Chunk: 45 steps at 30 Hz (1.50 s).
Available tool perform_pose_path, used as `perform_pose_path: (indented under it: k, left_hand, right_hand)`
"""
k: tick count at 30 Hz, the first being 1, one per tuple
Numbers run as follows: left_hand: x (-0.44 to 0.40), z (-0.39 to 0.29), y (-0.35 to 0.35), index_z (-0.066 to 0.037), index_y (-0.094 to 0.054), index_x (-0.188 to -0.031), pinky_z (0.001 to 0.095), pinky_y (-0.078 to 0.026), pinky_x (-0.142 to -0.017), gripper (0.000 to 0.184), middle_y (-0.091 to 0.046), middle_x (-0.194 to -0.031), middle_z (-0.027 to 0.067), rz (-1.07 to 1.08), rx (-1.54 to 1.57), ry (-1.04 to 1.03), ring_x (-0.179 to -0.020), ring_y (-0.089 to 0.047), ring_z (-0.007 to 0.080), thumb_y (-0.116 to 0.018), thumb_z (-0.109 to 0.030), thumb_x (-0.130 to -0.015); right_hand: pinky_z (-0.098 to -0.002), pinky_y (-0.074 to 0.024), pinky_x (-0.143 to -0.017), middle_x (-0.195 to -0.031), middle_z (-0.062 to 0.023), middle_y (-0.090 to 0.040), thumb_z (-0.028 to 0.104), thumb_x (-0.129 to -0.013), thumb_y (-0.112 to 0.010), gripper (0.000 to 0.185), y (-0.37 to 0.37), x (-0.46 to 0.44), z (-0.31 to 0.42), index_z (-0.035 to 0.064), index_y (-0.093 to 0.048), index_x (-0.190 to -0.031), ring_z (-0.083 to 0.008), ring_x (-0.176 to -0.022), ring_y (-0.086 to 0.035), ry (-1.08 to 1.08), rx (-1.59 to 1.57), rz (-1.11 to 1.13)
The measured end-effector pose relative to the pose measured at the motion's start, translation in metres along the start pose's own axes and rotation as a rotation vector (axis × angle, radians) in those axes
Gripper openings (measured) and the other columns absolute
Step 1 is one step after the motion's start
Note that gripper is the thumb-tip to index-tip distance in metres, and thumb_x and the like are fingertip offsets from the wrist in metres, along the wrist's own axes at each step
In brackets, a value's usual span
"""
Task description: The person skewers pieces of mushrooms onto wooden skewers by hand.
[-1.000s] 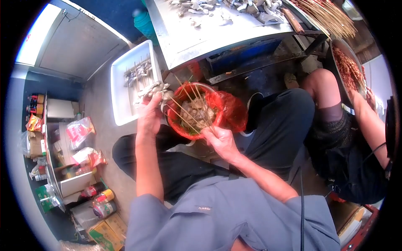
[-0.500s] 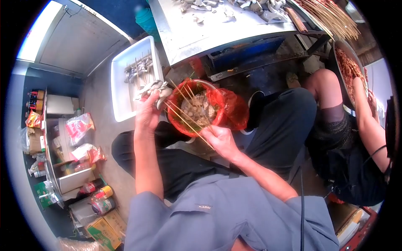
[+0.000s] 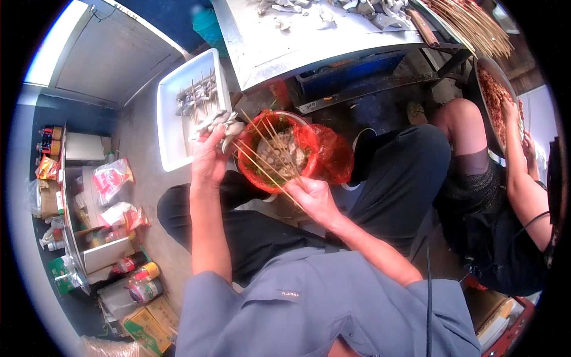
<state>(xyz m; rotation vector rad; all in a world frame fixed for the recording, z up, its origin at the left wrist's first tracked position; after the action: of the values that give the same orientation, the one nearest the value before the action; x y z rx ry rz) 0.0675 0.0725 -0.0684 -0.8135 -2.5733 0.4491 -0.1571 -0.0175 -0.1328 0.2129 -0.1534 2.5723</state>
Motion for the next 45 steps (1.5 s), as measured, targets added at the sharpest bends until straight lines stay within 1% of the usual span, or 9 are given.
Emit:
perform_pose_path:
  k: [15,21,24,27,29,33,35,37,45]
  left_hand:
    - [-0.004,0.001,0.004,-0.001,-0.05,-0.127,0.0403,-0.06,-0.076,0.039,-0.065,-0.109,0.0173,0.039,-0.002,-0.059,-0.089,-0.068,0.0318,-0.06,-0.011,-0.092]
    - [-0.003,-0.005,0.003,0.0,-0.05,-0.127,0.0386,-0.06,-0.074,0.039,-0.065,-0.108,0.0173,0.068,-0.085,-0.069,-0.087,-0.069,0.0316,-0.061,-0.011,-0.091]
    - [-0.003,-0.01,0.005,0.001,-0.051,-0.126,0.0376,-0.06,-0.073,0.039,-0.065,-0.108,0.0169,0.089,-0.159,-0.089,-0.087,-0.069,0.0311,-0.061,-0.011,-0.091]
    - [-0.007,-0.006,0.01,0.003,-0.051,-0.125,0.0373,-0.06,-0.072,0.039,-0.064,-0.109,0.0166,0.089,-0.181,-0.14,-0.085,-0.069,0.03,-0.062,-0.011,-0.091]
    - [-0.007,-0.006,0.01,0.004,-0.051,-0.124,0.0375,-0.06,-0.073,0.039,-0.064,-0.11,0.0167,0.08,-0.182,-0.186,-0.084,-0.069,0.0293,-0.063,-0.011,-0.09]
    - [0.002,-0.003,-0.008,0.003,-0.051,-0.126,0.0403,-0.059,-0.078,0.038,-0.062,-0.115,0.0146,0.089,-0.178,-0.318,-0.094,-0.066,0.0253,-0.061,-0.009,-0.091]
    - [0.006,0.0,-0.013,0.002,-0.053,-0.123,0.0346,-0.055,-0.085,0.035,-0.062,-0.112,0.0117,0.044,-0.057,-0.262,-0.096,-0.063,0.0206,-0.062,-0.003,-0.09]
    - [0.009,0.002,-0.018,0.001,-0.051,-0.125,0.0403,-0.058,-0.083,0.035,-0.061,-0.116,0.0152,0.059,-0.024,-0.224,-0.096,-0.064,0.0247,-0.059,-0.003,-0.091]
    - [0.008,0.007,-0.022,0.003,-0.051,-0.124,0.0436,-0.058,-0.084,0.036,-0.06,-0.117,0.0163,0.104,0.075,-0.196,-0.098,-0.064,0.0268,-0.061,0.0,-0.089]
  right_hand:
    - [-0.0332,-0.0441,-0.055,-0.06,-0.0151,-0.052,0.024,-0.091,-0.058,0.029,0.002,-0.002,-0.001,-0.0026,-0.059,-0.081,-0.0106,-0.058,-0.053,0.002,0.059,0.021]
    - [-0.032,-0.0426,-0.055,-0.059,-0.0114,-0.049,0.024,-0.092,-0.058,0.028,0.003,-0.001,0.001,-0.0021,-0.059,-0.08,-0.0084,-0.058,-0.049,0.0,0.037,0.012]
    - [-0.0302,-0.0414,-0.055,-0.059,-0.006,-0.05,0.023,-0.092,-0.058,0.027,0.003,-0.001,0.005,-0.0013,-0.059,-0.079,-0.0073,-0.059,-0.048,0.008,0.012,0.003]
    - [-0.0281,-0.0412,-0.055,-0.061,-0.0019,-0.052,0.023,-0.092,-0.058,0.025,0.002,0.0,0.01,0.0001,-0.06,-0.081,-0.0066,-0.059,-0.048,0.022,-0.013,0.01]
    - [-0.027,-0.0422,-0.055,-0.062,-0.0006,-0.054,0.023,-0.093,-0.058,0.023,0.001,0.002,0.013,0.0011,-0.063,-0.087,-0.0061,-0.059,-0.05,-0.061,-0.07,0.007]
    - [-0.0256,-0.043,-0.055,-0.063,0.0003,-0.055,0.023,-0.093,-0.058,0.023,-0.001,0.004,0.01,0.0013,-0.065,-0.094,-0.0059,-0.059,-0.053,-0.042,-0.065,-0.009]
    - [-0.0244,-0.043,-0.055,-0.065,0.0022,-0.056,0.021,-0.093,-0.059,0.022,-0.001,0.004,0.007,0.0011,-0.066,-0.096,-0.0056,-0.06,-0.053,-0.073,-0.107,-0.01]
    - [-0.0237,-0.0427,-0.055,-0.065,0.0023,-0.057,0.021,-0.093,-0.059,0.021,-0.002,0.005,0.005,0.0011,-0.066,-0.096,-0.0055,-0.06,-0.053,-0.085,-0.127,0.005]
    - [-0.0222,-0.0412,-0.055,-0.065,0.0018,-0.057,0.019,-0.092,-0.059,0.02,-0.004,0.003,0.009,0.0006,-0.066,-0.095,-0.0052,-0.06,-0.052,-0.102,-0.105,0.028]
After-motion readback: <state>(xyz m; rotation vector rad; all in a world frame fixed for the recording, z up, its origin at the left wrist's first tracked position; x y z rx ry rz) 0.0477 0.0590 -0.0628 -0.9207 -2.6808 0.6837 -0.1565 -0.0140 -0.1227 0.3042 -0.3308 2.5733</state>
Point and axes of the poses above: each hand's wrist, its own x-axis away from the middle knuckle, its own y-axis out of the back of the hand, z = x × y, the point moved 5 cm from there along -x, towards the middle knuckle
